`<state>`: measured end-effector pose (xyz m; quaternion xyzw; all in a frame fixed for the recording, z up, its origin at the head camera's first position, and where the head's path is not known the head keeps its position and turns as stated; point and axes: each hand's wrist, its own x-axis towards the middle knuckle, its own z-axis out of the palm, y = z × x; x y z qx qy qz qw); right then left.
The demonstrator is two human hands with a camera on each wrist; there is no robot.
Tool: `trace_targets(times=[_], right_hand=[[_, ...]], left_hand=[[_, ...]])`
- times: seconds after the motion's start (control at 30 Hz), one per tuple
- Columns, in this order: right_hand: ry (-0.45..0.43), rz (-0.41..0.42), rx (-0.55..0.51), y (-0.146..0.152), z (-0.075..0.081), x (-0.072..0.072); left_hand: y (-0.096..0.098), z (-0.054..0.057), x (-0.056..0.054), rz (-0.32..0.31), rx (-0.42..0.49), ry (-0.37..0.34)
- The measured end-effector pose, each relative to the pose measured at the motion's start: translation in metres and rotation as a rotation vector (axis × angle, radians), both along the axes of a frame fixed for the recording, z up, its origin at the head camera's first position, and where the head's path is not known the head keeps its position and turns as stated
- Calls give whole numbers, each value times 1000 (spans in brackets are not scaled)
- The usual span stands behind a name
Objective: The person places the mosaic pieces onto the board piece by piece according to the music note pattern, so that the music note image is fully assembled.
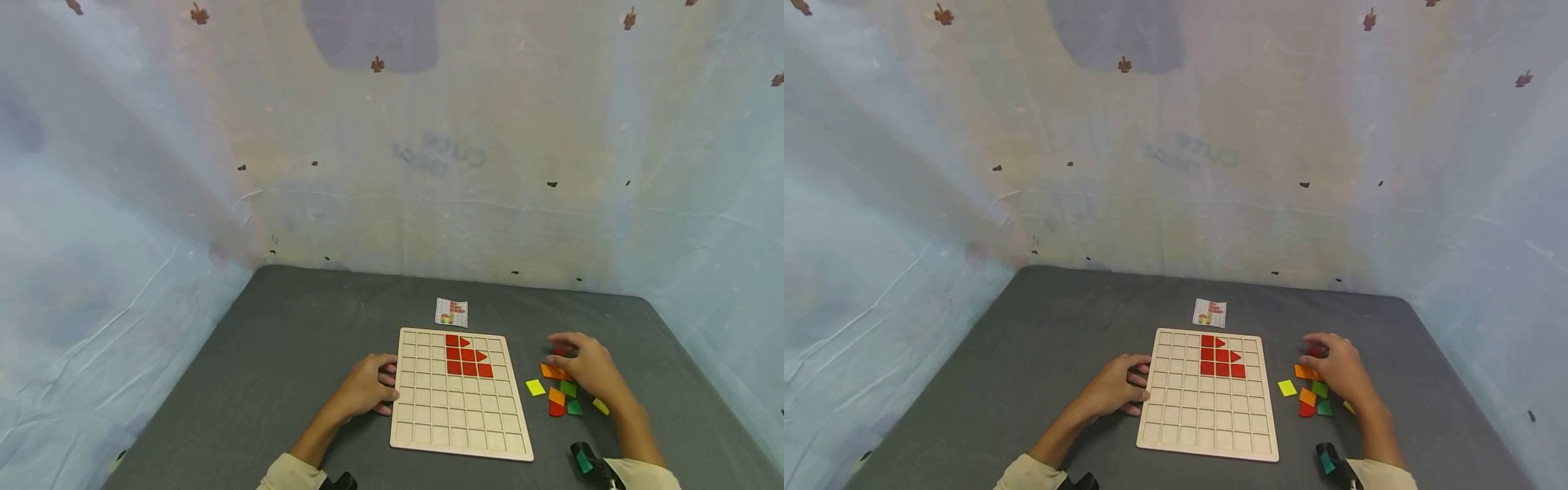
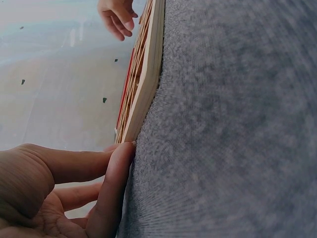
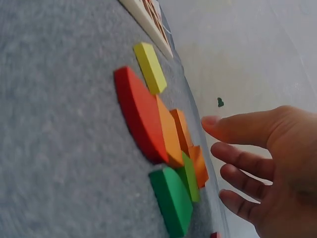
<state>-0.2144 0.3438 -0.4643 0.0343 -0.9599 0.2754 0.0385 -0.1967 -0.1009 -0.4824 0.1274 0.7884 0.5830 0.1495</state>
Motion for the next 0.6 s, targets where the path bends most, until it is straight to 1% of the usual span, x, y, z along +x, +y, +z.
trace_targets(times=[0.33,0.6], right_hand=[[-16,-11,32,8,-2,-2],[11,6,30,9,-5,-1]], left_hand=[[0,0,1,9,-8,-2],[1,0,0,24,-13,-4]])
